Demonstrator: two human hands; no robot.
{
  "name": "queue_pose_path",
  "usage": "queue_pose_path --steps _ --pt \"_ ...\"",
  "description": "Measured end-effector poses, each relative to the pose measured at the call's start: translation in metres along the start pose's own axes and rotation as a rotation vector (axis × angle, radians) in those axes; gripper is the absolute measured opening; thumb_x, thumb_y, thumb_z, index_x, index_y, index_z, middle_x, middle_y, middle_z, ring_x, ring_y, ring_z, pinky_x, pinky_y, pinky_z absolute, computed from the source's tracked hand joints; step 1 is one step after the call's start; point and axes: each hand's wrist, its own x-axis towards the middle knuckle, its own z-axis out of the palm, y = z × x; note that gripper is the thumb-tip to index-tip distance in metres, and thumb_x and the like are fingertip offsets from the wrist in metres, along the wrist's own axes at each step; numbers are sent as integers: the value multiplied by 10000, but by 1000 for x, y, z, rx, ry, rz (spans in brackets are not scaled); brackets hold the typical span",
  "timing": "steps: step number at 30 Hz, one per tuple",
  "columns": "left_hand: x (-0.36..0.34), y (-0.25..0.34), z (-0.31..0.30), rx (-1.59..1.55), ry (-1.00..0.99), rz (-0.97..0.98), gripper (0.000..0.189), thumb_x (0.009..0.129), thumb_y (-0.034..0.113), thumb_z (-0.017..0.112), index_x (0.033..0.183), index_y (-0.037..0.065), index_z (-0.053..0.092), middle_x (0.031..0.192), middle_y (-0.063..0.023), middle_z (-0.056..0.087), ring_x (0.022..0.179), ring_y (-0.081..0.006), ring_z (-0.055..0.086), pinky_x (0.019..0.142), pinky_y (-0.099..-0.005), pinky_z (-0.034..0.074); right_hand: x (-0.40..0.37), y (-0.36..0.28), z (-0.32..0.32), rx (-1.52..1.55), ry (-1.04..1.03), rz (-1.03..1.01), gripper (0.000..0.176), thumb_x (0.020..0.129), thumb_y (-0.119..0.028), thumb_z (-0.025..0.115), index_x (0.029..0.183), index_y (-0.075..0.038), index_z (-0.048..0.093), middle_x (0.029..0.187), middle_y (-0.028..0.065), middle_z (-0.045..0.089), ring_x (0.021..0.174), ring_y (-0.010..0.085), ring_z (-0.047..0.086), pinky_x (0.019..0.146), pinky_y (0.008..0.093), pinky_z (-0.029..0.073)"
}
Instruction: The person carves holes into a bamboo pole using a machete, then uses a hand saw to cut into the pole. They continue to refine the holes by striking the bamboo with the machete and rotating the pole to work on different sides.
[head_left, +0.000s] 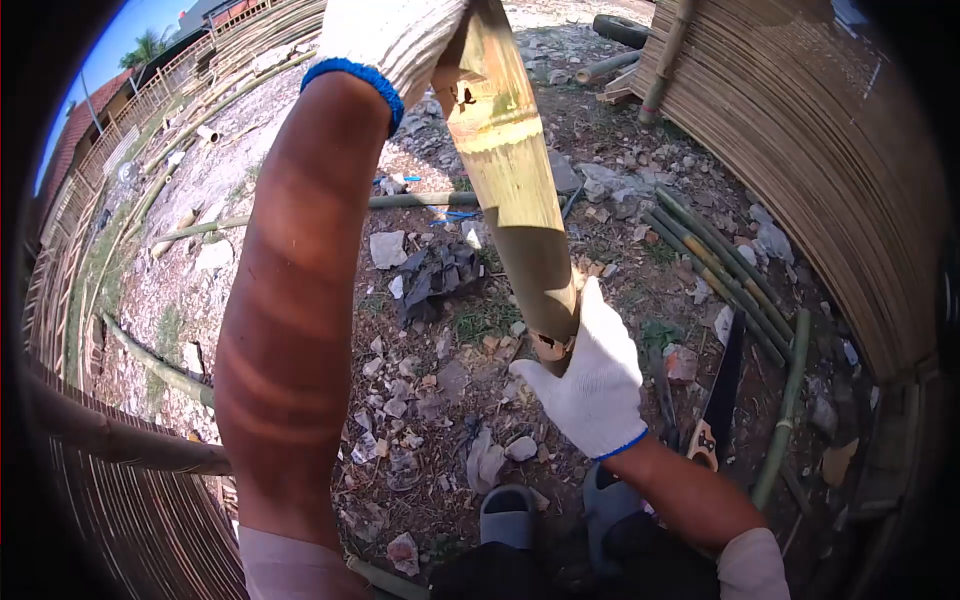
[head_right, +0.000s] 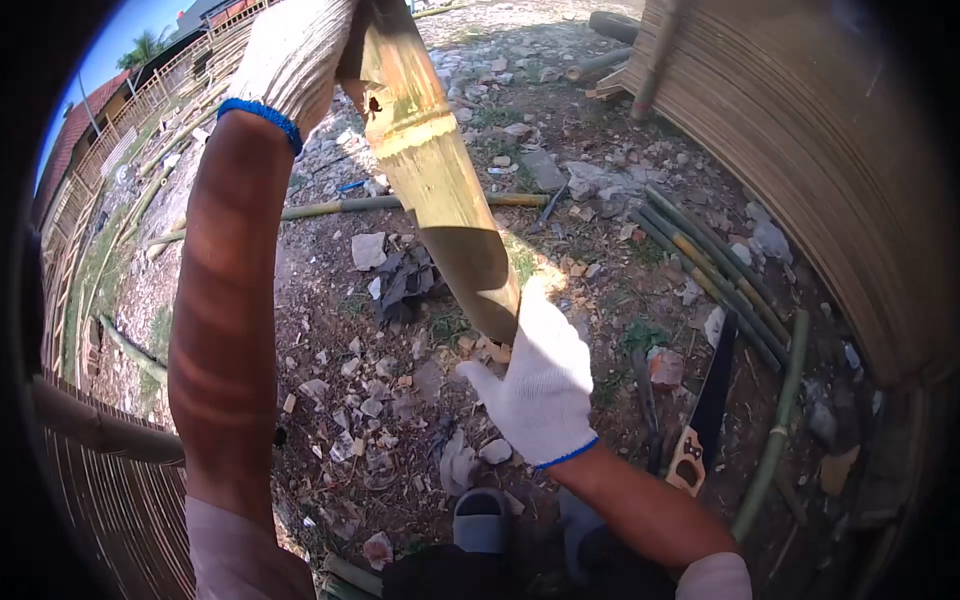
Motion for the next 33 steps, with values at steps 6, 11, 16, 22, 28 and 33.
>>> queue_pose_path --steps 6,11,16,22,28,33 --pt "-117 -4 1 -359 442 -466 545 878 363 862 1143 -87 711 1015 -132 722 881 -223 726 826 -364 612 5 100 -11 -289 316 -147 703 720 -209 854 1338 48 639 1100 187 700 1036 396 680 936 499 527" --pt "-276 -58 -22 -677 596 -872 549 918 389 799 1312 76 581 1298 -144 589 1221 -315 614 1008 -557 561 12 165 -24 -325 75 -259 438 698 -161 805 1110 -57 696 1022 131 695 988 370 673 917 496 510" --pt "-387 -78 -12 -916 947 -1177 571 935 377 773 1340 38 558 1350 -161 600 1259 -335 598 1061 -543 573 51 222 21 -247 -451 -487 430 664 -151 807 1078 -103 701 981 89 685 1007 325 680 893 449 512" --pt "-437 -100 -23 -763 1127 -1658 640 1006 474 701 1411 -3 567 1300 -165 672 1209 -325 647 1085 -454 529 88 249 125 -142 -314 -529 302 815 -209 758 1076 -78 684 974 131 680 988 371 675 880 505 517" --pt "-432 -52 -39 836 -48 -1056 593 839 236 882 1312 -37 651 1202 -132 706 1123 -271 697 998 -381 557 28 292 140 140 -172 -86 327 878 -287 787 1099 -65 696 966 166 698 919 396 686 821 503 545" --pt "-414 -108 -76 1261 -344 -777 827 713 395 927 1377 0 632 1391 -257 619 1293 -445 589 1094 -512 495 1 284 153 299 -349 84 343 899 -338 797 1112 -83 712 1017 185 737 970 400 714 845 491 573"
